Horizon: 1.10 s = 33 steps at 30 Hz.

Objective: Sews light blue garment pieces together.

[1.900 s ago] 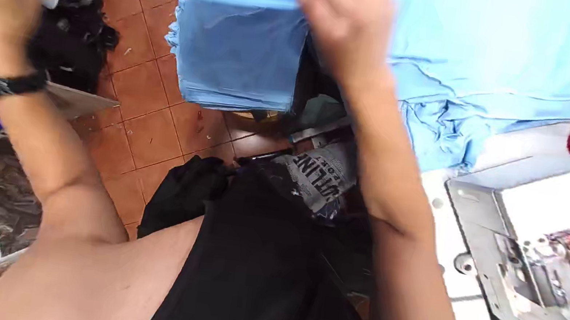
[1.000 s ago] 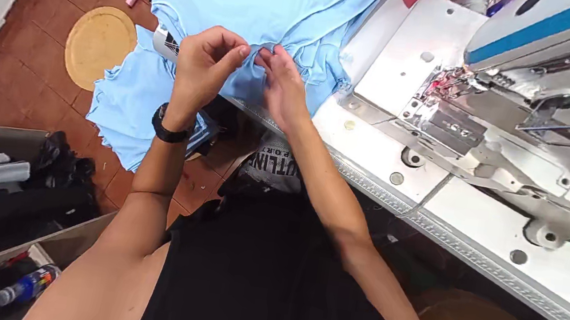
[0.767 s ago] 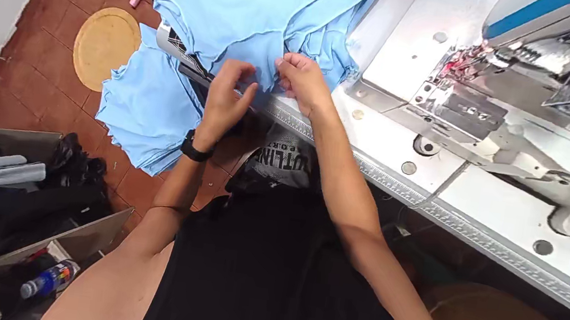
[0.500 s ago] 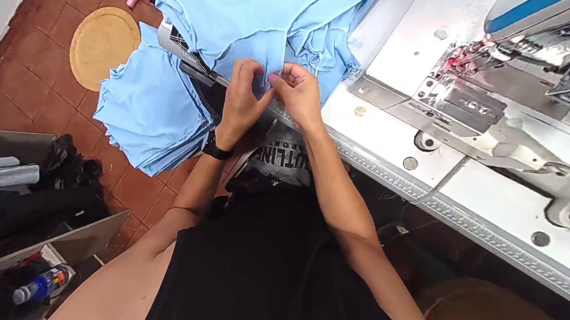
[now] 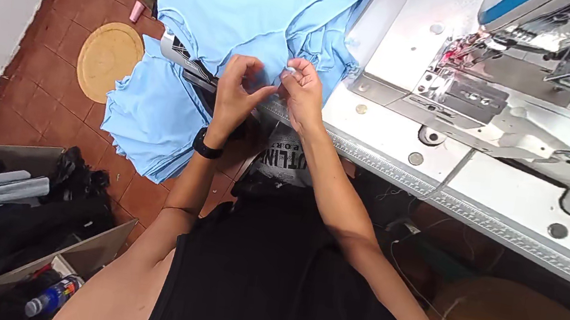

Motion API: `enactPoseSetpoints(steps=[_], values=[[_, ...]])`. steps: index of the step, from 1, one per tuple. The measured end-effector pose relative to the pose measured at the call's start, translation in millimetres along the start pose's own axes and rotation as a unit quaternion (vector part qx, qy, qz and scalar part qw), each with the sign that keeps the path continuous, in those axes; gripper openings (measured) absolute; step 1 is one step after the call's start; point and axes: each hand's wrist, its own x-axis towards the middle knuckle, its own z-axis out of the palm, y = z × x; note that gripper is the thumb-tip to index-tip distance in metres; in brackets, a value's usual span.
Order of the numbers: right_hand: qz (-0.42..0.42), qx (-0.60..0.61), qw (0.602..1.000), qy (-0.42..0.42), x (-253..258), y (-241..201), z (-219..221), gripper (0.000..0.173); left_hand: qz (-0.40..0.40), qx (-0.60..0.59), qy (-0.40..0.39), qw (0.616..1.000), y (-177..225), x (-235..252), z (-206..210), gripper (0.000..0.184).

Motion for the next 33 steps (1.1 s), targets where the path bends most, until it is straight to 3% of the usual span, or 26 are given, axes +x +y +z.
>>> enactPoseSetpoints(steps=[2, 6, 10, 12, 14, 17, 21, 23, 27, 30, 32, 33], values=[[-0.010, -0.014, 1.000, -0.019, 1, -3, 3, 0.040, 0.025, 0.050, -0.012, 0.998, 3, 4, 9, 0.053], [-0.074, -0.132, 0.988, 0.023, 3, -8, -2, 0.030, 0.052, 0.040, 0.020, 0.998, -6, 4, 8, 0.018], [-0.171, -0.424, 0.888, 0.053, 6, -8, 6, 0.039, 0.011, 0.050, 0.047, 0.998, 2, 4, -19, 0.013], [-0.184, -0.504, 0.842, 0.057, 12, -3, 21, 0.035, 0.011, 0.072, 0.058, 0.996, 19, 4, -20, 0.014], [-0.189, -0.522, 0.829, 0.069, 18, -5, 23, 0.016, 0.028, 0.136, 0.077, 0.987, 34, 5, -21, 0.014], [-0.177, -0.505, 0.842, 0.067, 6, -39, -6, 0.018, 0.091, 0.225, 0.099, 0.965, 52, 21, -18, 0.012], [-0.179, -0.561, 0.802, 0.103, -53, -88, -53, 0.019, 0.134, 0.243, 0.020, 0.961, 88, 31, 30, 0.019], [-0.168, -0.593, 0.777, 0.129, -85, -103, -73, 0.015, 0.126, 0.241, -0.001, 0.962, 98, 28, 58, 0.018], [-0.187, -0.634, 0.728, 0.179, -105, -98, -96, 0.028, 0.064, 0.251, 0.015, 0.966, 105, 2, 80, 0.017], [-0.225, -0.606, 0.745, 0.163, -103, -84, -100, 0.025, 0.010, 0.173, 0.051, 0.984, 88, -15, 67, 0.021], [-0.232, -0.512, 0.815, 0.142, -102, -71, -101, 0.020, -0.033, -0.052, 0.069, 0.996, 75, -27, 62, 0.021], [-0.210, -0.426, 0.870, 0.133, -102, -63, -101, 0.018, -0.076, -0.205, 0.064, 0.974, 74, -30, 61, 0.021]])
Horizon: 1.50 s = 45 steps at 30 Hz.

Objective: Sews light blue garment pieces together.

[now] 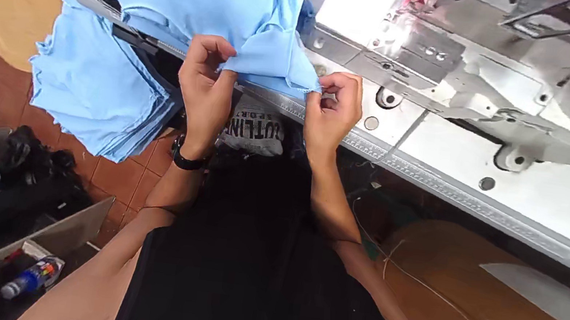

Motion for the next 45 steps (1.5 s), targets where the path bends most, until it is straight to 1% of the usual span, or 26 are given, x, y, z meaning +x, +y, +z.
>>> enactPoseSetpoints(steps=[1, 2, 3, 4, 5, 6, 7, 8, 9, 10, 12, 15, 17, 19, 20, 22, 23, 25, 28, 32, 34, 36, 38, 41, 43, 45], values=[[0.060, 0.118, 0.991, -0.006, -3, 2, 5, 0.019, -0.071, -0.145, -0.007, 0.987, 1, 0, 1, 0.022], [0.133, 0.246, 0.960, -0.014, -2, 2, 8, 0.020, -0.137, -0.248, -0.013, 0.959, 3, 2, 1, 0.022], [0.208, 0.367, 0.907, -0.023, 1, 0, 10, 0.020, -0.177, -0.290, -0.019, 0.940, 4, 5, 3, 0.024], [0.268, 0.460, 0.846, -0.030, 6, -2, 10, 0.020, -0.173, -0.272, -0.026, 0.946, 3, 9, 5, 0.024], [0.305, 0.523, 0.795, -0.036, 11, -2, 9, 0.020, -0.121, -0.198, -0.034, 0.972, 0, 11, 7, 0.021], [0.320, 0.554, 0.767, -0.045, 13, -1, 10, 0.020, -0.034, -0.091, -0.040, 0.994, -5, 13, 8, 0.017], [0.318, 0.561, 0.763, -0.050, 14, 0, 11, 0.020, 0.055, 0.018, -0.041, 0.997, -10, 15, 8, 0.014], [0.303, 0.555, 0.773, -0.055, 15, 3, 13, 0.019, 0.121, 0.095, -0.041, 0.987, -12, 19, 9, 0.012], [0.283, 0.536, 0.793, -0.061, 15, 5, 15, 0.018, 0.146, 0.123, -0.052, 0.980, -11, 24, 8, 0.011], [0.266, 0.510, 0.816, -0.061, 16, 7, 16, 0.017, 0.131, 0.109, -0.071, 0.983, -9, 30, 7, 0.011], [0.250, 0.462, 0.849, -0.055, 19, 8, 14, 0.018, 0.024, 0.008, -0.114, 0.993, -4, 46, 2, 0.010], [0.249, 0.446, 0.858, -0.056, 22, 11, 8, 0.018, -0.146, -0.184, -0.130, 0.963, -23, 85, 2, 0.012], [0.246, 0.459, 0.850, -0.076, 25, 16, 4, 0.019, -0.173, -0.233, -0.143, 0.946, -33, 92, 1, 0.015], [0.224, 0.433, 0.867, -0.099, 25, 19, 2, 0.030, -0.127, -0.180, -0.195, 0.956, -32, 79, -6, 0.021], [0.207, 0.385, 0.894, -0.098, 25, 18, 4, 0.034, -0.089, -0.117, -0.204, 0.968, -31, 73, -6, 0.026], [0.152, 0.214, 0.963, -0.065, 25, 14, 13, 0.029, 0.001, 0.039, -0.172, 0.984, -34, 62, 0, 0.025], [0.120, 0.115, 0.985, -0.038, 24, 12, 19, 0.024, 0.049, 0.105, -0.137, 0.984, -37, 57, 6, 0.022], [0.034, -0.048, 0.998, 0.018, 25, 10, 27, 0.012, 0.121, 0.191, -0.072, 0.971, -40, 52, 14, 0.016], [-0.063, -0.144, 0.987, 0.043, 26, 8, 28, 0.006, 0.166, 0.258, -0.026, 0.952, -33, 52, 13, 0.016], [-0.110, -0.137, 0.983, 0.057, 31, -4, 37, 0.014, 0.211, 0.262, 0.000, 0.942, -8, 70, 22, 0.014], [-0.113, -0.119, 0.985, 0.059, 43, -15, 31, 0.022, 0.238, 0.262, -0.019, 0.935, 11, 93, 31, 0.017], [-0.083, -0.080, 0.992, 0.043, 54, -26, 8, 0.031, 0.254, 0.250, -0.091, 0.930, 29, 118, 49, 0.020], [-0.019, -0.018, 0.999, 0.018, 55, -31, -22, 0.036, 0.227, 0.262, -0.192, 0.918, 39, 142, 78, 0.024], [0.062, 0.059, 0.996, -0.009, 40, -17, -61, 0.018, 0.162, 0.348, -0.277, 0.881, 40, 157, 123, 0.025], [0.089, 0.076, 0.993, -0.008, 29, -9, -70, 0.015, 0.161, 0.345, -0.283, 0.880, 37, 149, 133, 0.019], [0.085, 0.065, 0.994, 0.022, 28, -8, -66, 0.015, 0.174, 0.347, -0.255, 0.886, 31, 158, 146, 0.023]])
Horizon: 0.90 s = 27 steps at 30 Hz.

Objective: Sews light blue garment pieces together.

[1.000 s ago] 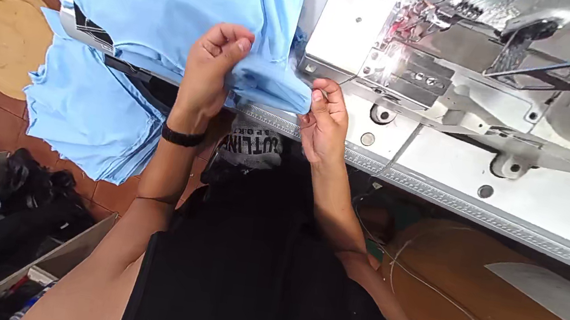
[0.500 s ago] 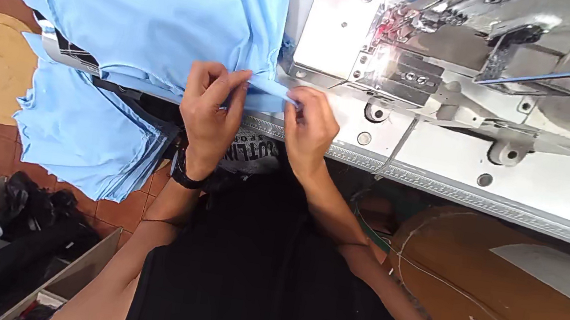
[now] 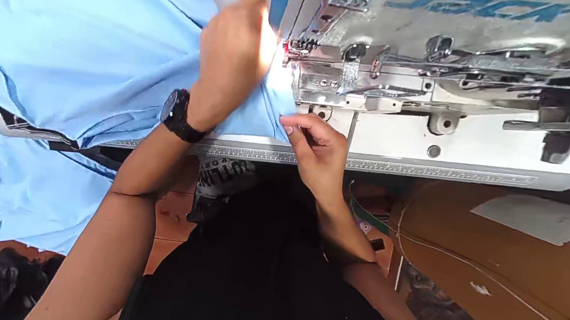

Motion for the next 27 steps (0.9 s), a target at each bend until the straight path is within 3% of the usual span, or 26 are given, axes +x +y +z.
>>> enactPoseSetpoints(steps=[4, 9, 12, 14, 17, 19, 21, 24, 27], values=[[-0.020, -0.031, 0.997, 0.063, 10, -3, 15, 0.015, 0.113, -0.126, 0.005, 0.985, -20, 32, 5, 0.040], [-0.008, 0.021, 1.000, 0.018, 7, -2, 18, 0.026, 0.106, -0.080, -0.052, 0.990, -27, 25, -17, 0.024], [-0.111, -0.147, 0.983, -0.008, 5, -2, -9, 0.037, 0.204, -0.079, -0.039, 0.975, -24, -19, -46, 0.022], [-0.192, -0.322, 0.927, 0.009, 12, -2, -25, 0.039, 0.290, -0.048, -0.080, 0.952, -24, -32, -43, 0.031], [-0.228, -0.447, 0.864, -0.034, 36, -3, -27, 0.045, 0.342, -0.019, -0.100, 0.934, -32, -23, -18, 0.025], [-0.260, -0.448, 0.851, -0.087, 57, 0, -25, 0.033, 0.345, -0.088, -0.115, 0.927, -37, -11, -29, 0.024], [-0.279, -0.390, 0.863, -0.156, 73, -5, -28, 0.023, 0.376, -0.143, -0.112, 0.908, -36, -3, -56, 0.024], [-0.293, -0.279, 0.877, -0.260, 85, -20, -31, 0.028, 0.441, -0.059, -0.097, 0.891, -30, 1, -83, 0.023], [-0.273, -0.231, 0.882, -0.308, 68, -33, -29, 0.027, 0.455, -0.009, -0.114, 0.883, -32, -2, -69, 0.024]])
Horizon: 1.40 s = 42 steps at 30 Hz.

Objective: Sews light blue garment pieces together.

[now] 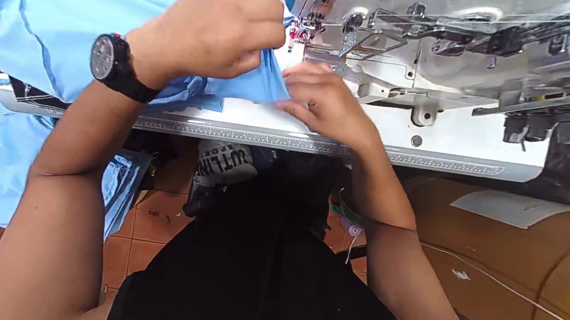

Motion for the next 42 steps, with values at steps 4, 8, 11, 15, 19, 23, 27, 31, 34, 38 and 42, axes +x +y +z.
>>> enactPoseSetpoints(steps=[4, 8, 11, 15, 19, 23, 27, 31, 34, 38, 42], values=[[-0.008, 0.024, 0.997, 0.067, -20, -18, 36, 0.023, -0.083, -0.026, -0.030, 0.996, 10, -6, 46, 0.033], [-0.022, 0.101, 0.989, 0.103, -20, -18, 26, 0.020, -0.145, 0.017, 0.030, 0.989, 19, -14, 68, 0.036], [-0.042, 0.114, 0.989, 0.087, -5, -18, -3, 0.020, -0.198, -0.017, 0.045, 0.979, 34, -13, 69, 0.039], [-0.034, 0.097, 0.993, 0.065, -7, -19, -15, 0.021, -0.237, 0.009, 0.058, 0.970, 46, -1, 79, 0.042], [-0.006, 0.080, 0.991, 0.108, -23, -14, 11, 0.020, -0.182, 0.021, 0.029, 0.983, 29, -9, 74, 0.049], [0.001, -0.038, 0.990, 0.138, -30, -6, 47, 0.019, -0.082, 0.000, -0.029, 0.996, -7, -22, 57, 0.051], [0.002, 0.005, 0.985, 0.173, -31, 1, 56, 0.018, -0.009, -0.049, -0.031, 0.998, -10, -4, 37, 0.024], [0.004, 0.010, 0.985, 0.175, -29, 1, 57, 0.018, 0.041, -0.020, -0.113, 0.993, -9, 15, 25, 0.026], [0.010, 0.016, 0.983, 0.183, -27, 0, 60, 0.019, 0.058, 0.013, -0.158, 0.986, -12, 23, 16, 0.026], [0.016, 0.026, 0.981, 0.192, -25, -2, 62, 0.018, 0.069, 0.045, -0.173, 0.981, -13, 29, 7, 0.020], [0.013, 0.034, 0.982, 0.186, -24, -2, 60, 0.019, 0.070, 0.056, -0.174, 0.981, -15, 29, 7, 0.018]])
